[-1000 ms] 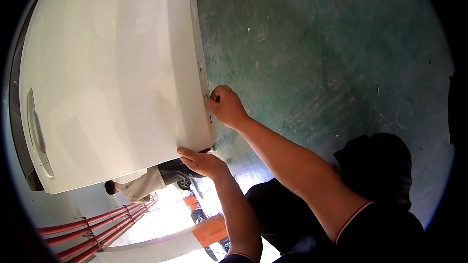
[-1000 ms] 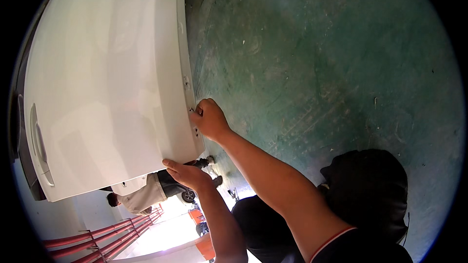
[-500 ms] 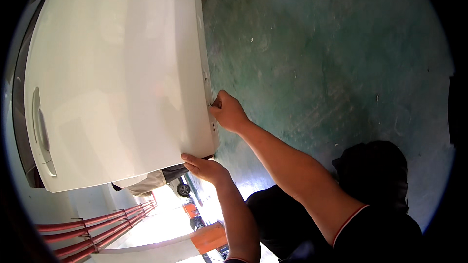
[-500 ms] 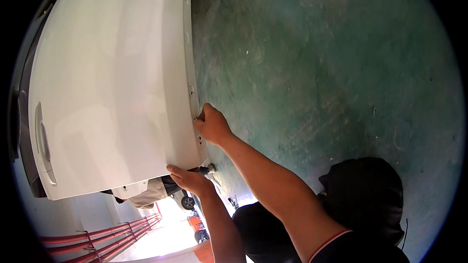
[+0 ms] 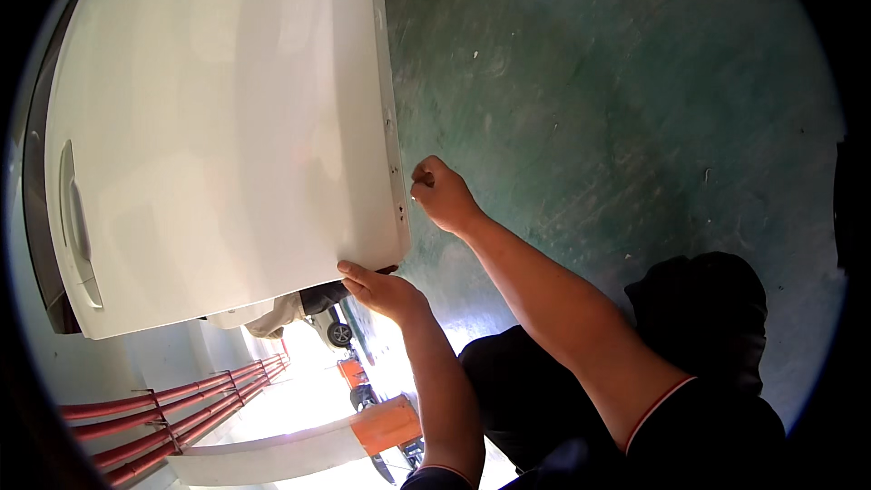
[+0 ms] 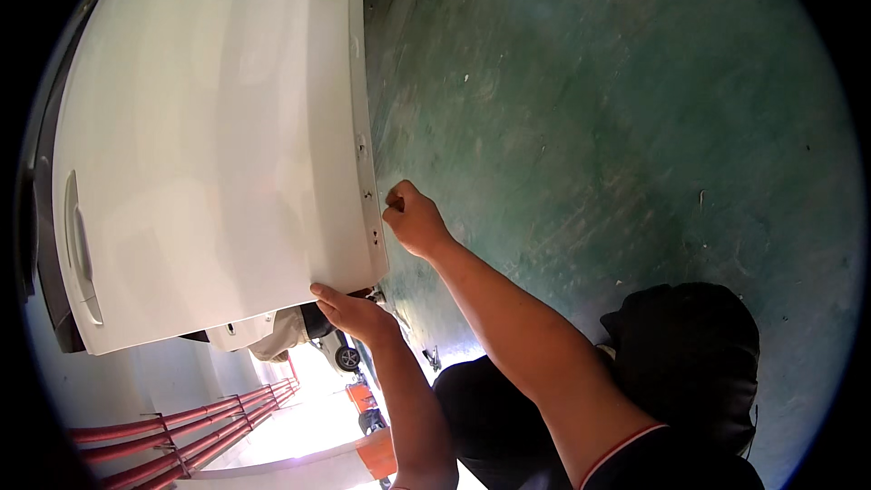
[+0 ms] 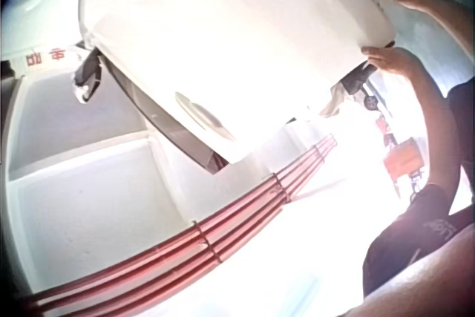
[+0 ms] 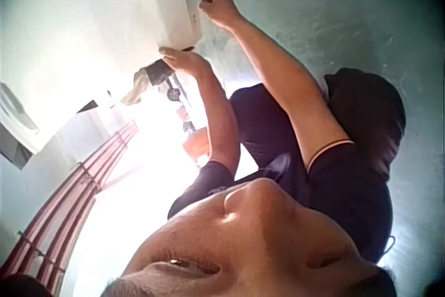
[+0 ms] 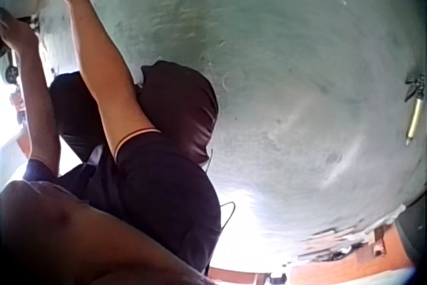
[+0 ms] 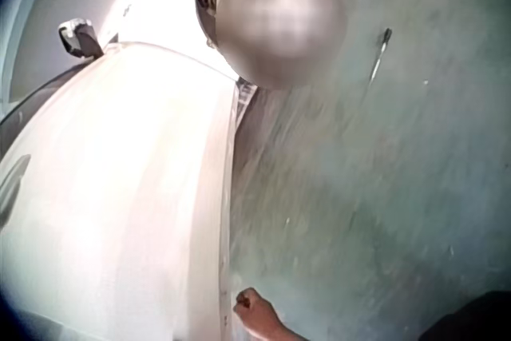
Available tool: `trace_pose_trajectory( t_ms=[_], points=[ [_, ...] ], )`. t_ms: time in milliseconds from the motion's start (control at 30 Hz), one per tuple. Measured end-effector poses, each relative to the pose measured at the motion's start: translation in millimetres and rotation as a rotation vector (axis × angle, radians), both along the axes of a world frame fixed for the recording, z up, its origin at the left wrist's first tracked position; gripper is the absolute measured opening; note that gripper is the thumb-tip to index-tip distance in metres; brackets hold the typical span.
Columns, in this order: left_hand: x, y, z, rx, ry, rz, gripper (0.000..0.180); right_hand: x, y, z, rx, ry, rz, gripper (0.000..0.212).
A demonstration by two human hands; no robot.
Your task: The person removes a white car door panel and then retrieves a long metal trim piece from the vehicle's interior. They proceed to fit the metal trim along the bottom edge of the door panel while kneeling on the floor.
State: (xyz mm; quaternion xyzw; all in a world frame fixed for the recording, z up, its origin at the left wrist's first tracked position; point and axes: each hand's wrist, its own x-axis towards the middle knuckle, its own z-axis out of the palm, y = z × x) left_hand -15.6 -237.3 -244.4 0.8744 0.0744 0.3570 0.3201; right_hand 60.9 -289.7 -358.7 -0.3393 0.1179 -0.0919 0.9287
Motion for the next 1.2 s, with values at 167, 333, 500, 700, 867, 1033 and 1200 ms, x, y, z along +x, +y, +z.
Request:
trace_pose_trajectory(
  t_ms=[167, 333, 500, 700, 867, 1033, 1200],
  points=[
    [0.8, 5.5, 0.6, -0.038, -0.007, -0.022, 0.066, 9.2, -1.3, 6.9, -0.047, -0.046, -0.190, 0.028],
    [2.4, 10.9, -0.1, -0.038, -0.015, -0.048, 0.067, 9.1, -4.5, 11.8, -0.092, -0.002, -0.185, 0.022],
    [2.1, 10.7, -0.8, -0.006, -0.018, -0.022, 0.069, 14.2, -6.0, 10.7, -0.075, 0.018, -0.122, 0.022],
    [-0.4, 7.6, 1.7, -0.002, 0.032, -0.002, 0.072, 23.1, -6.3, 5.1, 0.004, 0.007, 0.012, 0.022],
    [-0.8, 7.4, 2.1, 0.003, 0.031, -0.012, 0.074, 28.2, -6.8, 0.6, 0.226, -0.036, 0.139, 0.022],
    [-0.4, 6.6, 1.5, -0.007, 0.030, -0.038, 0.073, 41.5, -19.5, 5.5, 0.023, 0.063, -0.184, 0.023],
    [1.8, 12.7, 0.5, 0.006, 0.009, -0.044, 0.072, 60.4, -54.7, 15.6, -0.180, 0.007, -0.405, 0.020]
  ],
)
